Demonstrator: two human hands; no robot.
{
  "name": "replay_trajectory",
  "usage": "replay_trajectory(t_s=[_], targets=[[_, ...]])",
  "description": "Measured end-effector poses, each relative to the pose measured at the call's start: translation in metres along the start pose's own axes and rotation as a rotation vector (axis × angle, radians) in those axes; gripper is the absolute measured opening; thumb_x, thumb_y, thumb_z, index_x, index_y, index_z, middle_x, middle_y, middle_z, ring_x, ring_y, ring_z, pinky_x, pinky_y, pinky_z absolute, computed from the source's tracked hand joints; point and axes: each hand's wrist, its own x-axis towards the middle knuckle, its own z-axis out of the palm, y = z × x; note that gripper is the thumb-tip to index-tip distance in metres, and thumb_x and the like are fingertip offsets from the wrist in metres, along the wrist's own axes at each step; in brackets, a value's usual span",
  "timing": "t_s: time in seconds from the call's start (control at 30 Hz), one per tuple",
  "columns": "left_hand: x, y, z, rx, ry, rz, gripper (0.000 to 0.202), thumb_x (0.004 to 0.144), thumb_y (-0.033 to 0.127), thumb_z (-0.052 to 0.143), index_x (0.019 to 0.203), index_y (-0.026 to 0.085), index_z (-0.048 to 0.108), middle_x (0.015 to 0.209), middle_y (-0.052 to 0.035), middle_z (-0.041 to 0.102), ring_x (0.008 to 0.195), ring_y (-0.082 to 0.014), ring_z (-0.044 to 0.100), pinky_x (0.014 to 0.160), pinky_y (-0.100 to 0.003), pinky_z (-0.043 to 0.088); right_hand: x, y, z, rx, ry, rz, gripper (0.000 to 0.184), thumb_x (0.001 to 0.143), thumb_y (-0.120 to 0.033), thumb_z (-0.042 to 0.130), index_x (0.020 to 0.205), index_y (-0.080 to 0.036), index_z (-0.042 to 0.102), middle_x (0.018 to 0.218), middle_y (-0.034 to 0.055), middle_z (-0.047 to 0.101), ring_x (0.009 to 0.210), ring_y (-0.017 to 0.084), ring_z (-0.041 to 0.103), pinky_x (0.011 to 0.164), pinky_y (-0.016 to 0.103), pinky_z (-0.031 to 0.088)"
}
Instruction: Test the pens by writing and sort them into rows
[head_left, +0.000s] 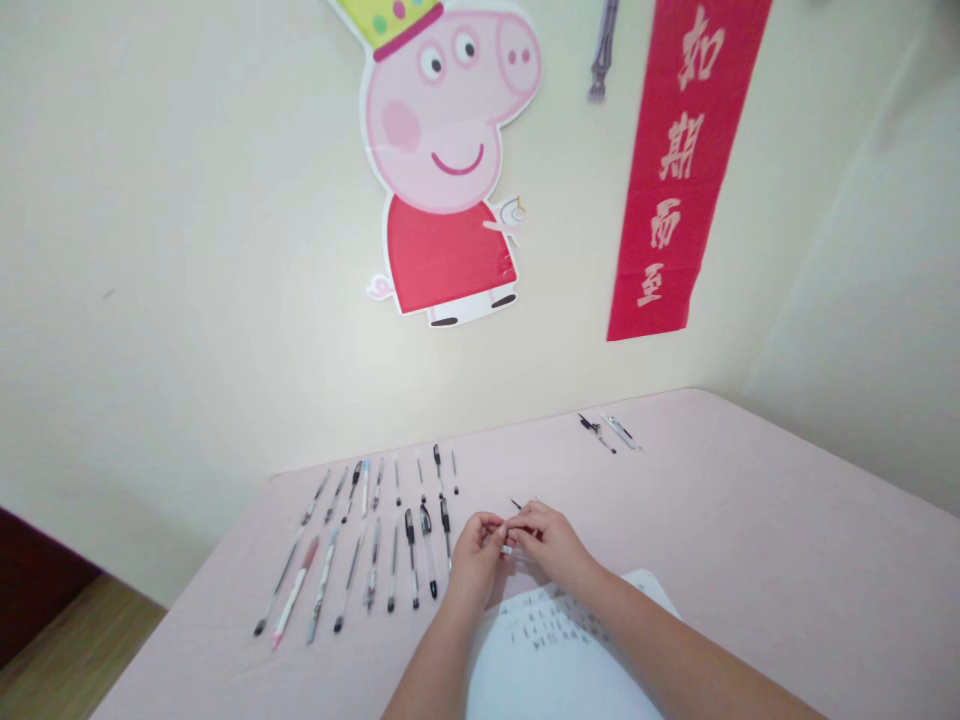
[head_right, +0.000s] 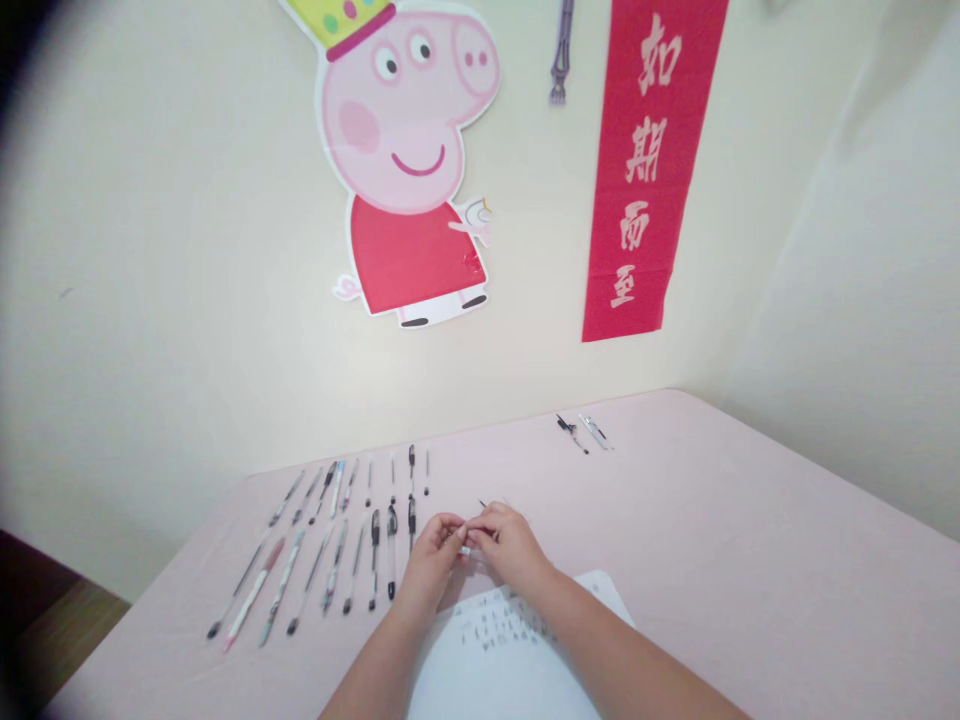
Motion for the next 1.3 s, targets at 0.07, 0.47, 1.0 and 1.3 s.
replay_trajectory(t_s=[0.07,0.47,1.0,1.3], targets=[[0.001,-0.001,0.000,-0.005,0.016,-0.003,0.035,0.061,0.043,0.071,0.077,0.016,0.055,0.064,-0.0001,0.060,0.058,-0.0115,0.057,0.050,-0.020,0.042,0.000,0.001,-0.001,-0.005,0.010,-0.004,0.023,0.076,-0.007,0.054,0.081,-0.020,0.074,0.073,0.0029,0.059,0.070,0.013,0.054,0.066,0.024,0.042],[0.002,-0.004,0.000,-0.015,0.036,0.000,0.032,0.062,0.039,0.072,0.077,0.016,0.055,0.065,0.0004,0.059,0.060,-0.0115,0.059,0.048,-0.019,0.042,0.001,0.009,-0.003,-0.035,0.087,-0.023,0.021,0.078,-0.011,0.052,0.081,-0.018,0.072,0.076,0.0044,0.063,0.072,0.015,0.057,0.067,0.026,0.043],[0.003,-0.008,-0.001,-0.051,0.019,-0.009,0.036,0.062,0.035,0.070,0.087,0.018,0.051,0.072,0.0010,0.056,0.061,-0.0115,0.056,0.053,-0.022,0.047,-0.007,-0.004,-0.001,-0.348,-0.118,-0.163,0.025,0.085,-0.014,0.049,0.096,-0.022,0.069,0.086,0.0036,0.063,0.080,0.014,0.058,0.073,0.026,0.044],[0.006,-0.013,-0.007,0.183,0.019,0.078,0.029,0.069,0.013,0.052,0.097,0.019,0.051,0.075,0.0008,0.060,0.065,-0.0111,0.056,0.064,-0.023,0.044,-0.010,-0.004,-0.001,-0.403,-0.164,-0.164,0.033,0.083,-0.015,0.053,0.112,-0.026,0.063,0.091,0.0043,0.061,0.083,0.016,0.058,0.076,0.026,0.045]])
